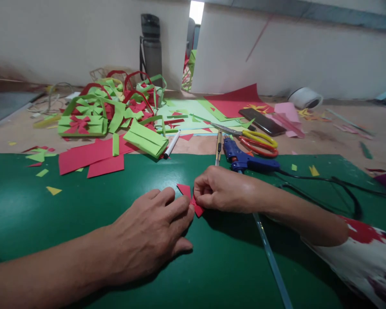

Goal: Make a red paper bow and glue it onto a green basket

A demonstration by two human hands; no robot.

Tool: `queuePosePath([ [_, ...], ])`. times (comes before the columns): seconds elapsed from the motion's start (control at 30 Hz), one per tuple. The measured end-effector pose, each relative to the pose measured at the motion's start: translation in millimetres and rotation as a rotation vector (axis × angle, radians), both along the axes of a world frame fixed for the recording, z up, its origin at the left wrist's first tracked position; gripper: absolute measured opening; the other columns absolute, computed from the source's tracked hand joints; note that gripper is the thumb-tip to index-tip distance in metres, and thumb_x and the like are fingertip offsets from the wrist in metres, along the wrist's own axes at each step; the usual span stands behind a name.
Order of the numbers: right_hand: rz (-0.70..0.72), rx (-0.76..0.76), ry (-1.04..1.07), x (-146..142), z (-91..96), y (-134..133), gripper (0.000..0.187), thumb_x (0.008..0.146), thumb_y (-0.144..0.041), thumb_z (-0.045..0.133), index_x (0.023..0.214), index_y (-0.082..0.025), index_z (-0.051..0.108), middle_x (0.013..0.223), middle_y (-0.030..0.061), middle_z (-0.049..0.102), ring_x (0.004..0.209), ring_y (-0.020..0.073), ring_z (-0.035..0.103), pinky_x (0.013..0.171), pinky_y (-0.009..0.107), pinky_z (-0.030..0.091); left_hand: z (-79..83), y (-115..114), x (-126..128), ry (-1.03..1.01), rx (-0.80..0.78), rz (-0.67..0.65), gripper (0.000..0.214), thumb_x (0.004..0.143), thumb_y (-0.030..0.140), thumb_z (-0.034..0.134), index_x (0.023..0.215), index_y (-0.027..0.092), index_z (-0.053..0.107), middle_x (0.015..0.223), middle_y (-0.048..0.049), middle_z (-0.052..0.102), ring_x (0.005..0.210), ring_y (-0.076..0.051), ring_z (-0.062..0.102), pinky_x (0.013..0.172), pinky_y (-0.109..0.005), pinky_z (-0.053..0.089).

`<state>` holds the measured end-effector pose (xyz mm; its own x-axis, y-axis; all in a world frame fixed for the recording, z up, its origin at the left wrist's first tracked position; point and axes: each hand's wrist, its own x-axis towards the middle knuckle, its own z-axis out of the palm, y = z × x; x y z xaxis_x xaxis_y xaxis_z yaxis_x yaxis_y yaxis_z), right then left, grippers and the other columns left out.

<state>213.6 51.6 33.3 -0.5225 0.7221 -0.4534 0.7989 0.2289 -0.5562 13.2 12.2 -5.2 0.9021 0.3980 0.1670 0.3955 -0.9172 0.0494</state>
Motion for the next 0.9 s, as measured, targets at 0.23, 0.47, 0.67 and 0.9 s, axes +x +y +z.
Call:
queuePosePath([
  [0.23, -0.008, 0.030, -0.009, -0.2, 2.2, -3.1, 0.010, 0.068, -0.015, 0.050, 0.062, -0.017, 0.059, 0.050, -0.0055, 0.049, 0.045, 0.0072, 0.038, 0.040, 0.019, 0.026, -1.1, -2.6, -1.8, 0.009, 0.005, 0.002, 0.036, 0.096, 0.041, 0.042, 0.113, 0.013, 0.056, 0.102, -0.0076, 0.053, 0.082, -0.023, 0.040, 0.065, -0.037, 0.033],
  [0.47, -0.011, 0.038, -0.002, -0.6, 2.0, -3.1, 0.011, 0.068, -0.014, 0.051, 0.062, -0.016, 0.060, 0.050, -0.0053, 0.049, 0.045, 0.0072, 0.037, 0.041, 0.019, 0.025, -0.4, -1.4, -0.8, 0.024, 0.046, 0.003, 0.038, 0.097, 0.043, 0.039, 0.114, 0.013, 0.055, 0.102, -0.0077, 0.054, 0.082, -0.023, 0.041, 0.065, -0.037, 0.032],
  [0.67, -0.004, 0.038, 0.013, -0.9, 2.7, -3.5, 0.011, 0.069, -0.015, 0.051, 0.062, -0.017, 0.060, 0.049, -0.0060, 0.048, 0.045, 0.0070, 0.037, 0.041, 0.019, 0.026, 1.3, -2.4, -0.2, 0.041, 0.021, 0.010, 0.037, 0.096, 0.043, 0.041, 0.113, 0.013, 0.055, 0.100, -0.0076, 0.054, 0.081, -0.023, 0.041, 0.065, -0.037, 0.032],
  [0.9, 0.003, 0.055, 0.027, 0.4, 4.4, -4.7, 0.012, 0.068, -0.013, 0.051, 0.061, -0.016, 0.059, 0.050, -0.0060, 0.048, 0.045, 0.0064, 0.037, 0.041, 0.019, 0.026, 0.3, -1.5, 0.5, 0.050, -0.003, 0.014, 0.037, 0.094, 0.045, 0.046, 0.112, 0.014, 0.055, 0.100, -0.0065, 0.053, 0.081, -0.023, 0.040, 0.065, -0.038, 0.032],
])
